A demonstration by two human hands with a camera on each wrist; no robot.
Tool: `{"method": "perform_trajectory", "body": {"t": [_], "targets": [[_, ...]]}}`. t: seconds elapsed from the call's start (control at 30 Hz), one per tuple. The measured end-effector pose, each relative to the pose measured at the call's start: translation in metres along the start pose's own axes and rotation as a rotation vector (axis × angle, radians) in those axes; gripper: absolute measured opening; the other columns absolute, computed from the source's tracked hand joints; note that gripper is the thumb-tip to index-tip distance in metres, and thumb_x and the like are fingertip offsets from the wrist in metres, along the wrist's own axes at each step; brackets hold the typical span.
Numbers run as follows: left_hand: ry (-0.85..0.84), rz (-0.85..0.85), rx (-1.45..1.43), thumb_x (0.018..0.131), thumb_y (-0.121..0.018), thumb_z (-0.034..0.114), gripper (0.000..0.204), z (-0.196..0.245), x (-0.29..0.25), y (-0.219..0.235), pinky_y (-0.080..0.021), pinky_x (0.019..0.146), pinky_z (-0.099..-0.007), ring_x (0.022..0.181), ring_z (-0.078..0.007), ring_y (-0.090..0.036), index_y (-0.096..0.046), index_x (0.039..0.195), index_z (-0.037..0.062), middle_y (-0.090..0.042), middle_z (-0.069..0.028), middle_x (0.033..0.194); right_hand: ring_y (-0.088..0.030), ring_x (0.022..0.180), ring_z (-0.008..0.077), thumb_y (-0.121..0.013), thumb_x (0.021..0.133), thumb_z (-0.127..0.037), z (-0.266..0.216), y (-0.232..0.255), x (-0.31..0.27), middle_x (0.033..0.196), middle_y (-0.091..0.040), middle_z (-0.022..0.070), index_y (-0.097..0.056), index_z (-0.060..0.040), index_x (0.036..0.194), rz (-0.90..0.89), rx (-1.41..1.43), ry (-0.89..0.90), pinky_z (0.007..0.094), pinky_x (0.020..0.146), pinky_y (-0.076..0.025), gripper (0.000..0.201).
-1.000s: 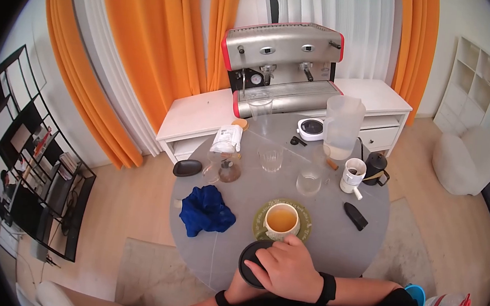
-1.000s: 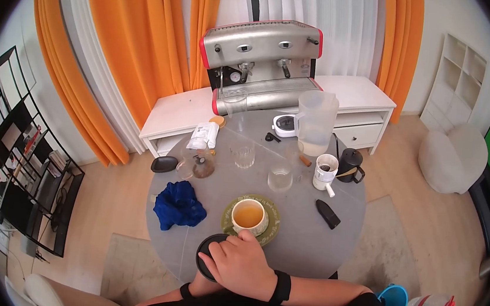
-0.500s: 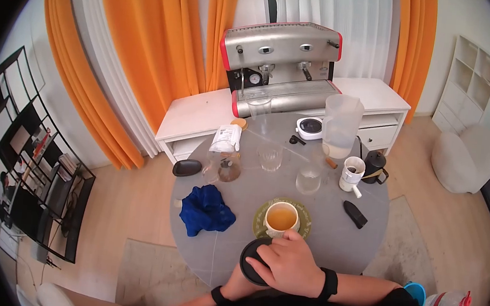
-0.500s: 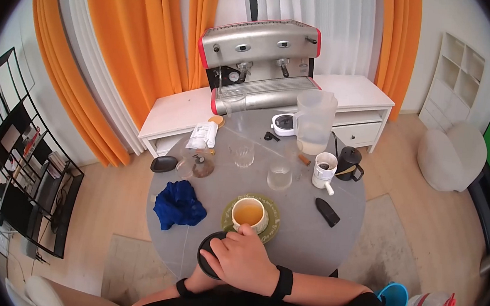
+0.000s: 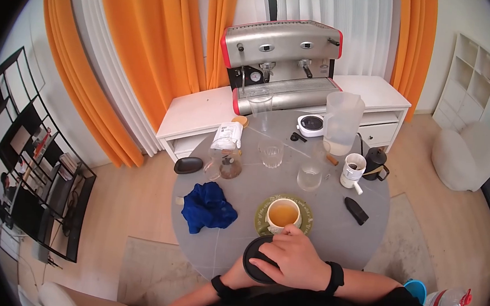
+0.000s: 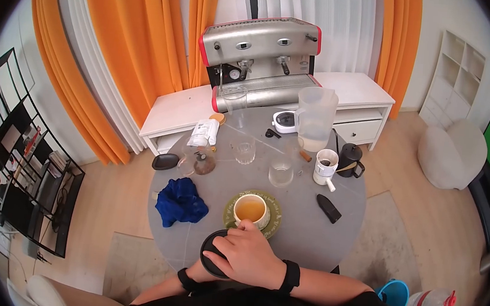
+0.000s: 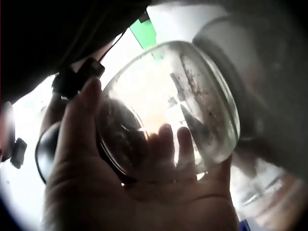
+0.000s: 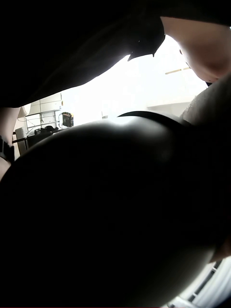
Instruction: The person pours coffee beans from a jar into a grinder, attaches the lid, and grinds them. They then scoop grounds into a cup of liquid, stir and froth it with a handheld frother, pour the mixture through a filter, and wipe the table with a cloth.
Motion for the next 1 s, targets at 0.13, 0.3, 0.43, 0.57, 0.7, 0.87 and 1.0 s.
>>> {"method": "perform_trajectory", "body": {"t": [0.13, 0.3, 0.43, 0.57, 0.7, 0.87, 1.0], "targets": [[0.080, 0.227, 0.210, 0.065, -0.093, 0.021, 0.074, 0.034, -0.001, 0.002, -0.050, 0.096, -0.0398, 0.112, -0.0300, -0.063, -0.057, 0.127, 0.0044, -0.063, -0.0146, 0.122, -0.057, 0.060, 0.0214, -0.077, 0.085, -0.025, -0.007, 0.020, 0.003, 0.064, -0.057, 0.0036, -0.063, -0.0064, 0.081, 0.116, -0.034, -0.026, 0.0356, 0.072, -0.042, 0.023], [-0.024, 0.684, 0.433, 0.061, -0.094, 0.019, 0.076, 0.059, 0.019, 0.015, -0.049, 0.089, -0.0435, 0.103, -0.0370, -0.059, -0.051, 0.121, 0.0012, -0.057, -0.0188, 0.114, -0.052, 0.050, 0.0211, -0.078, 0.082, -0.017, -0.014, 0.053, 0.028, 0.056, -0.053, 0.0021, -0.063, -0.0066, 0.077, 0.344, -0.094, -0.092, 0.0362, 0.068, -0.040, 0.019], [-0.072, 0.814, 0.593, 0.060, -0.093, 0.019, 0.074, 0.066, 0.031, 0.020, -0.050, 0.088, -0.0435, 0.102, -0.0378, -0.059, -0.051, 0.119, 0.0014, -0.057, -0.0174, 0.112, -0.050, 0.047, 0.0223, -0.078, 0.081, -0.017, -0.009, 0.056, 0.035, 0.053, -0.050, 0.0030, -0.060, -0.0061, 0.073, 0.421, -0.192, -0.153, 0.0363, 0.065, -0.038, 0.023], [0.046, 0.348, 0.103, 0.058, -0.094, 0.019, 0.083, 0.054, 0.025, 0.021, -0.050, 0.096, -0.0397, 0.111, -0.0301, -0.064, -0.052, 0.129, 0.0024, -0.062, -0.0154, 0.119, -0.053, 0.051, 0.0225, -0.083, 0.080, -0.027, -0.008, 0.069, 0.031, 0.057, -0.053, 0.0014, -0.062, -0.0071, 0.081, 0.247, -0.072, -0.166, 0.0354, 0.065, -0.039, 0.029], [0.009, -0.060, -0.100, 0.062, -0.093, 0.020, 0.091, 0.065, 0.011, 0.012, -0.047, 0.105, -0.0368, 0.122, -0.0245, -0.061, -0.050, 0.140, 0.0028, -0.062, -0.0127, 0.132, -0.062, 0.081, 0.0281, -0.082, 0.083, -0.031, -0.006, 0.086, 0.031, 0.088, -0.064, 0.0081, -0.064, -0.0037, 0.110, -0.017, 0.210, -0.048, 0.0390, 0.079, -0.048, 0.042], [0.210, -0.263, -0.351, 0.061, -0.094, 0.019, 0.090, 0.056, 0.003, 0.009, -0.044, 0.108, -0.0379, 0.127, -0.0222, -0.056, -0.051, 0.138, 0.0029, -0.060, -0.0122, 0.135, -0.060, 0.094, 0.0313, -0.072, 0.092, -0.029, 0.003, 0.087, 0.025, 0.096, -0.062, 0.0109, -0.064, -0.0035, 0.109, -0.380, 0.645, 0.211, 0.0398, 0.083, -0.050, 0.031], [0.064, -0.204, -0.296, 0.061, -0.094, 0.020, 0.095, 0.054, 0.008, 0.012, -0.042, 0.109, -0.0371, 0.129, -0.0239, -0.054, -0.047, 0.142, 0.0037, -0.057, -0.0125, 0.138, -0.059, 0.084, 0.0268, -0.072, 0.091, -0.031, -0.001, 0.090, 0.025, 0.086, -0.060, 0.0068, -0.062, -0.0062, 0.094, -0.289, 0.273, 0.188, 0.0383, 0.075, -0.047, 0.027]]}}
Point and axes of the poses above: each hand's wrist, its own x-axis towards the middle knuckle, its own y-axis out of the back of the hand, z = x × y, the point moved 3 cm from there along x, towards the middle knuckle
